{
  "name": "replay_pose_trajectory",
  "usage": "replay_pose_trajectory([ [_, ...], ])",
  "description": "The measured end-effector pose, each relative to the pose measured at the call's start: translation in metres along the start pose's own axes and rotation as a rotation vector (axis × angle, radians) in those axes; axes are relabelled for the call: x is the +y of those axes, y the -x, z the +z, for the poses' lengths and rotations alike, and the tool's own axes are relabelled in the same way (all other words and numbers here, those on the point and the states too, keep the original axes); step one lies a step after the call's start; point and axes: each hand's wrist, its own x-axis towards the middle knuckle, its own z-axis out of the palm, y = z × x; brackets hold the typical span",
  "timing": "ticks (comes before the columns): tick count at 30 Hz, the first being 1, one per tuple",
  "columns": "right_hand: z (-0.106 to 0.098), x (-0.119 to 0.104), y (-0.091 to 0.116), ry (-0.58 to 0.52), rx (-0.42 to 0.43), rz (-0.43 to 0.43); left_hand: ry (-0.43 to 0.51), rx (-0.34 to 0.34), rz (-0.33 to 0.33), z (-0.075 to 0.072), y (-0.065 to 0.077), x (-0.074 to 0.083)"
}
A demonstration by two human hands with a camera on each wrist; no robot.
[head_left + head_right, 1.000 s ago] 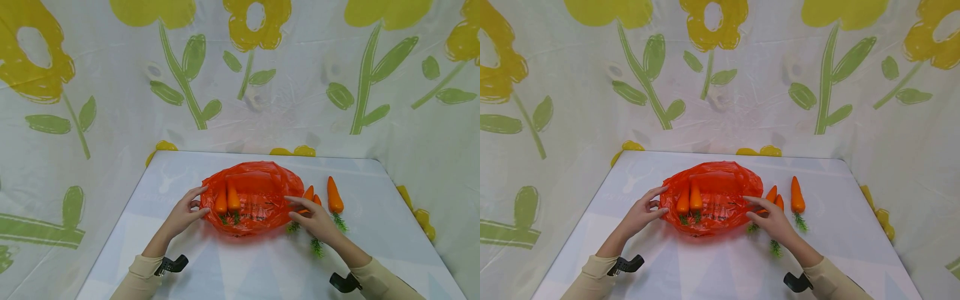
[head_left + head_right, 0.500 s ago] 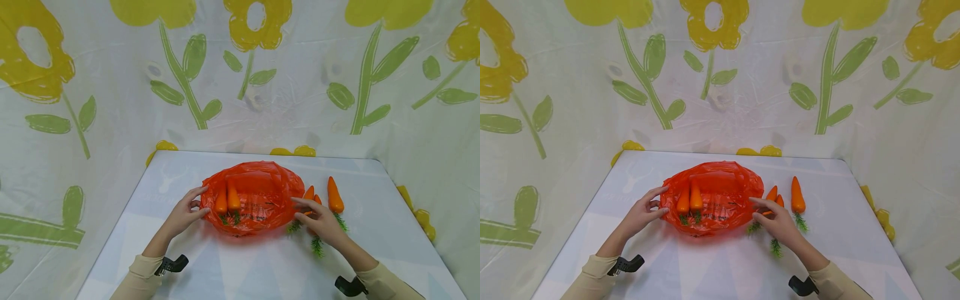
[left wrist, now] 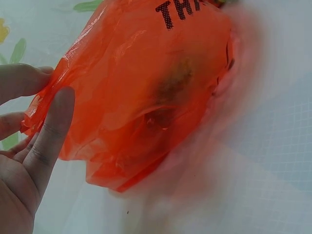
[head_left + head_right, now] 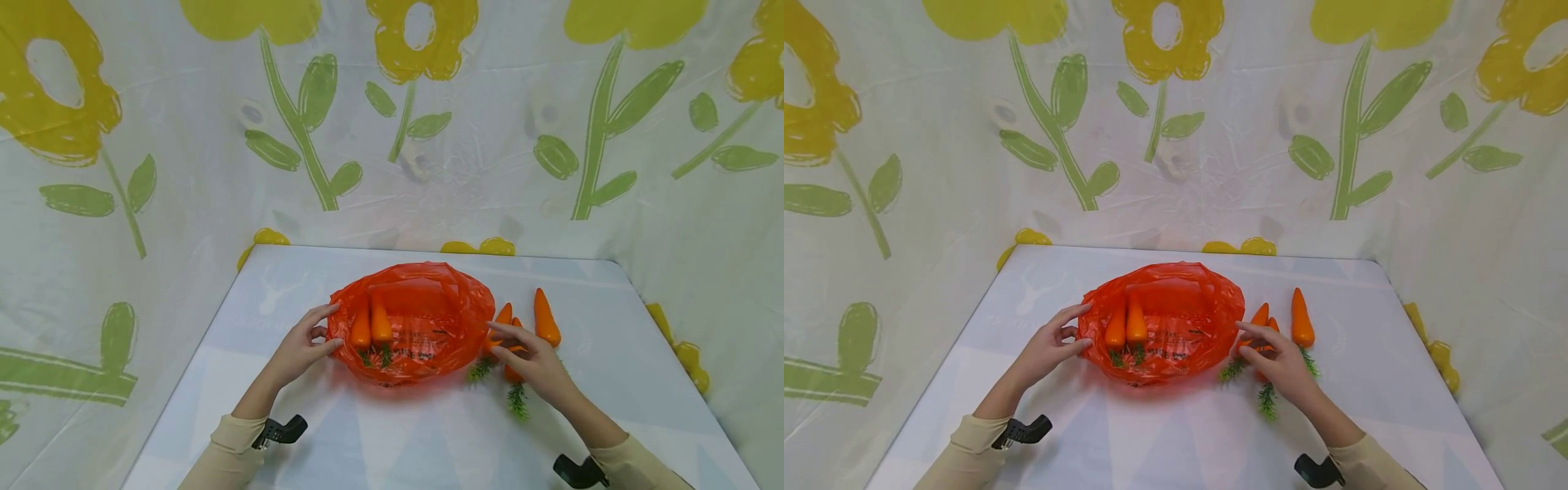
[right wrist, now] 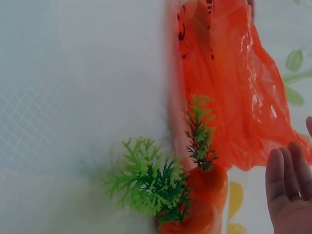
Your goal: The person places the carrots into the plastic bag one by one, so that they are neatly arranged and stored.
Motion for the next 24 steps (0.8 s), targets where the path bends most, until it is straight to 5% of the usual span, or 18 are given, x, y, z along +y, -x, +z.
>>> replay_pose_trajectory([
  [24, -0.017, 0.013, 0.007, 0.091, 0.096, -0.021, -0.001, 0.011, -0.001, -0.001, 0.001, -0.004],
])
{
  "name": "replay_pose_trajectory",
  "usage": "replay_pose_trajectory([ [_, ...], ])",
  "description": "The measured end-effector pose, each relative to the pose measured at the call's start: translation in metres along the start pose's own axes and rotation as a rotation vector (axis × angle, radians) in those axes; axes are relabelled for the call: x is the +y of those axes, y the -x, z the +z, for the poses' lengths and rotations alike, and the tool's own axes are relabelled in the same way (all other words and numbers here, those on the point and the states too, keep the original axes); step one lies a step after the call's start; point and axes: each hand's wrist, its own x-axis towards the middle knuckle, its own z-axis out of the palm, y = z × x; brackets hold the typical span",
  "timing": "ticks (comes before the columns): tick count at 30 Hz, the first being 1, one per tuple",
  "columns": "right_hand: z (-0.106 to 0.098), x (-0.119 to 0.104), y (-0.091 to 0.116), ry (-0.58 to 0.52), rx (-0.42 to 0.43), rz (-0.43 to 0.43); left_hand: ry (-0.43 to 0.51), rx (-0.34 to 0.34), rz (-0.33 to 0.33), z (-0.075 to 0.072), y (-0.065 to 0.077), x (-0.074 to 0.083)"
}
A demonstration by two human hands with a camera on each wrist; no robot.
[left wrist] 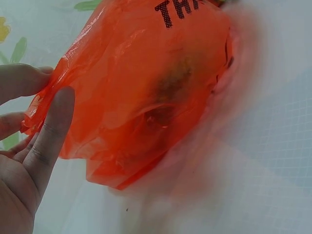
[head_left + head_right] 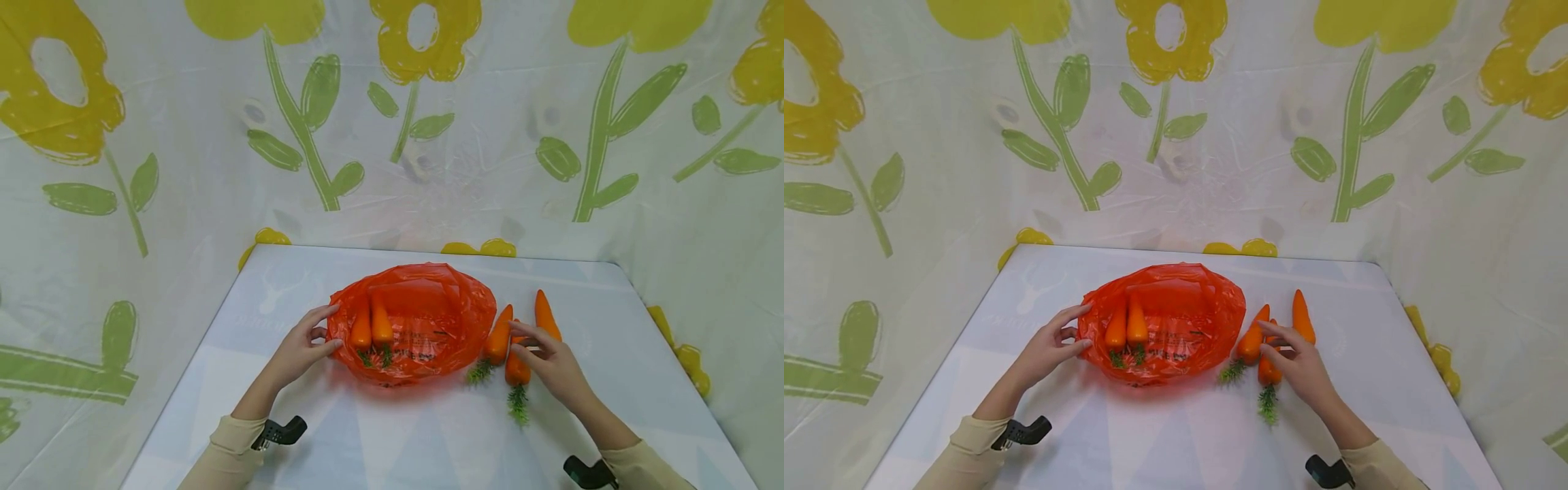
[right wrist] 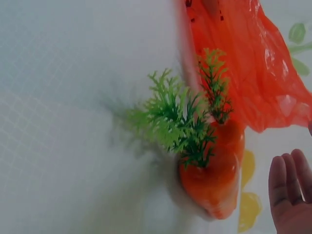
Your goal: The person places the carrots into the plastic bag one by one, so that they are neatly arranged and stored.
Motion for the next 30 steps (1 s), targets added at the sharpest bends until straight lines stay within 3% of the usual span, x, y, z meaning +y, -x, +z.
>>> replay_pose_trajectory([
  [18, -0.017, 0.026, 0.000, 0.102, 0.096, 0.039, 0.030, -0.005, 0.016, 0.000, 0.000, 0.000],
  [30, -0.028, 0.032, 0.000, 0.160, 0.108, 0.101, 0.027, 0.002, 0.005, 0.001, 0.001, -0.001],
])
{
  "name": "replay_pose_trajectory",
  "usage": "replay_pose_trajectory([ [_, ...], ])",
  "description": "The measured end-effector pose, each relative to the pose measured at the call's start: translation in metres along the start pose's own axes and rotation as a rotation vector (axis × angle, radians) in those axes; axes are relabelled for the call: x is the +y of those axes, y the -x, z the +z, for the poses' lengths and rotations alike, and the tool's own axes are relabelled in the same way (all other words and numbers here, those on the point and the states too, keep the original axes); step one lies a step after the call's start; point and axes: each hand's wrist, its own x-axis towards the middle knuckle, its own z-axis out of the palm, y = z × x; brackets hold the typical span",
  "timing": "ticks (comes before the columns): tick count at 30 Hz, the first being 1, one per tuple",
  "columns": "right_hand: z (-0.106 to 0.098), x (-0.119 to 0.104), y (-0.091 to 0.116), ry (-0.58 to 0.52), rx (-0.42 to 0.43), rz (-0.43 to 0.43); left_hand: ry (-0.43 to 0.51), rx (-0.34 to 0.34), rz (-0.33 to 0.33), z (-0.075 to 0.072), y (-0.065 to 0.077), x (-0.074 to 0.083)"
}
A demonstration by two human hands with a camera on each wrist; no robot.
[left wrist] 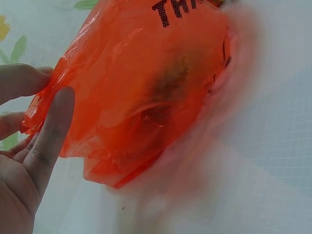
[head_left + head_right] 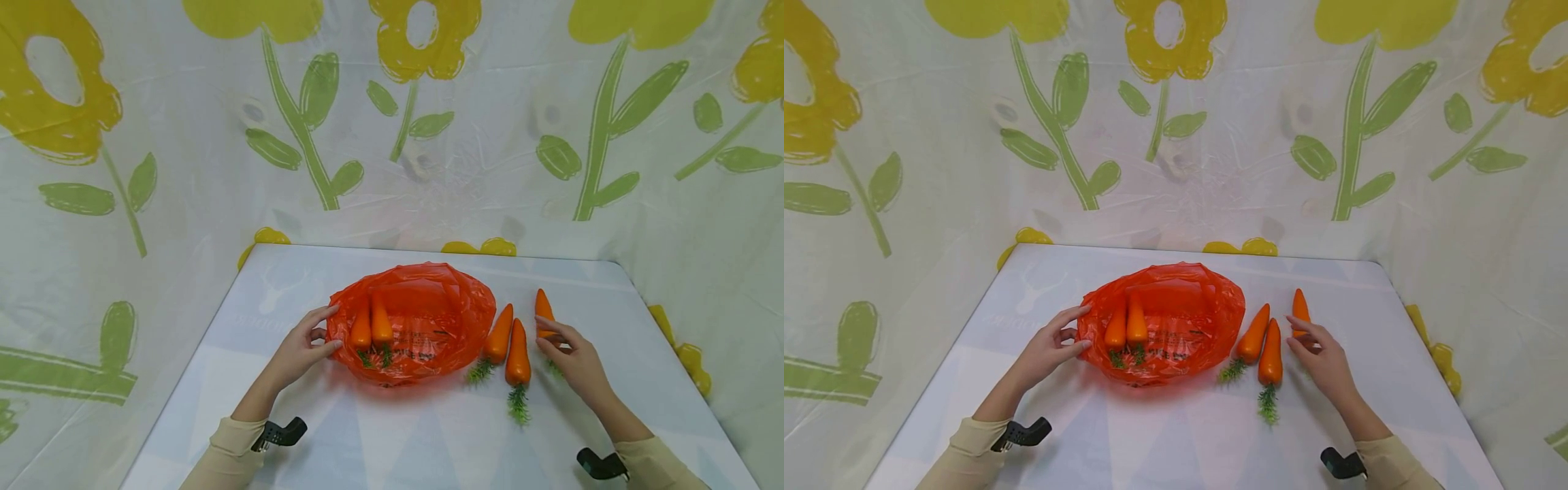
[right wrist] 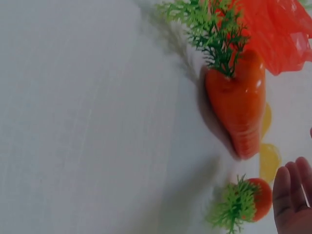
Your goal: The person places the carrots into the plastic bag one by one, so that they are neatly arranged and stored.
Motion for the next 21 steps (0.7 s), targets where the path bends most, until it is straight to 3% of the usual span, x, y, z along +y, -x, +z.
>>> replay_pose_trajectory([
  [21, -0.012, 0.028, -0.011, 0.115, 0.018, 0.064, -0.012, 0.000, -0.006, -0.001, -0.001, 0.001],
])
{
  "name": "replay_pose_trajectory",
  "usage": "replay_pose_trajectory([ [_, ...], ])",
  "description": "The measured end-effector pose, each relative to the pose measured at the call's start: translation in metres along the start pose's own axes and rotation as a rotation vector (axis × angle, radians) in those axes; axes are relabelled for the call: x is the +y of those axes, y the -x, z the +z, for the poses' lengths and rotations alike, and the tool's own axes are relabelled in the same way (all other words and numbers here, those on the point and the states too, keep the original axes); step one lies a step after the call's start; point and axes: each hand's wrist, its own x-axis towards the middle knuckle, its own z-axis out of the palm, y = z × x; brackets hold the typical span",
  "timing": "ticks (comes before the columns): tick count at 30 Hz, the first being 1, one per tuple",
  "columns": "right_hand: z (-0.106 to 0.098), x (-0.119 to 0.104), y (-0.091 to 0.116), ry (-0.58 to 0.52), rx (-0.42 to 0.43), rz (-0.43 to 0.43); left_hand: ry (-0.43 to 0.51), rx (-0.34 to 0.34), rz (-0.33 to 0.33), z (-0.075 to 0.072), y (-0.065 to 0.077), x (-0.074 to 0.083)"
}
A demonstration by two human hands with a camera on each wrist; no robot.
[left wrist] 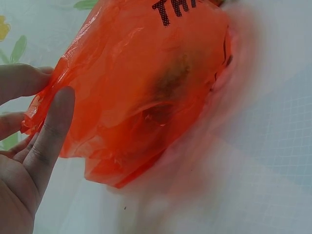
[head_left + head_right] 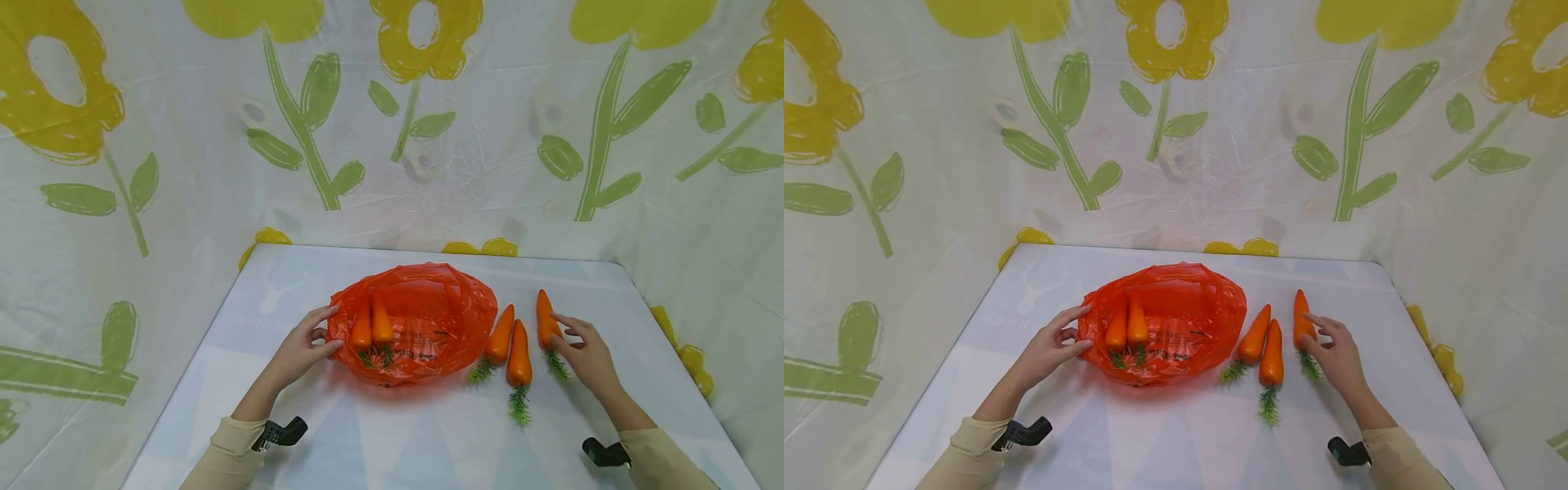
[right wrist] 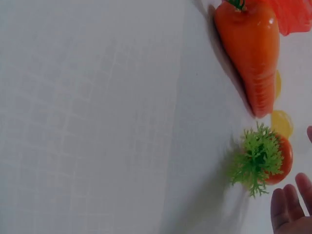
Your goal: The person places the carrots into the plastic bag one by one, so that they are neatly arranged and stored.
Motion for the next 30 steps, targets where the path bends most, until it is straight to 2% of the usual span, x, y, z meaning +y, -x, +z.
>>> replay_pose_trajectory([
  [7, 0.001, 0.004, -0.004, -0.041, -0.032, 0.037, -0.003, 0.000, 0.006, 0.000, 0.000, -0.001],
  [16, 0.006, 0.008, -0.011, -0.021, -0.106, 0.172, 0.009, -0.004, 0.013, -0.001, 0.001, -0.001],
  [30, 0.009, 0.011, -0.017, -0.028, -0.147, 0.248, 0.010, -0.002, 0.009, -0.001, 0.002, 0.000],
])
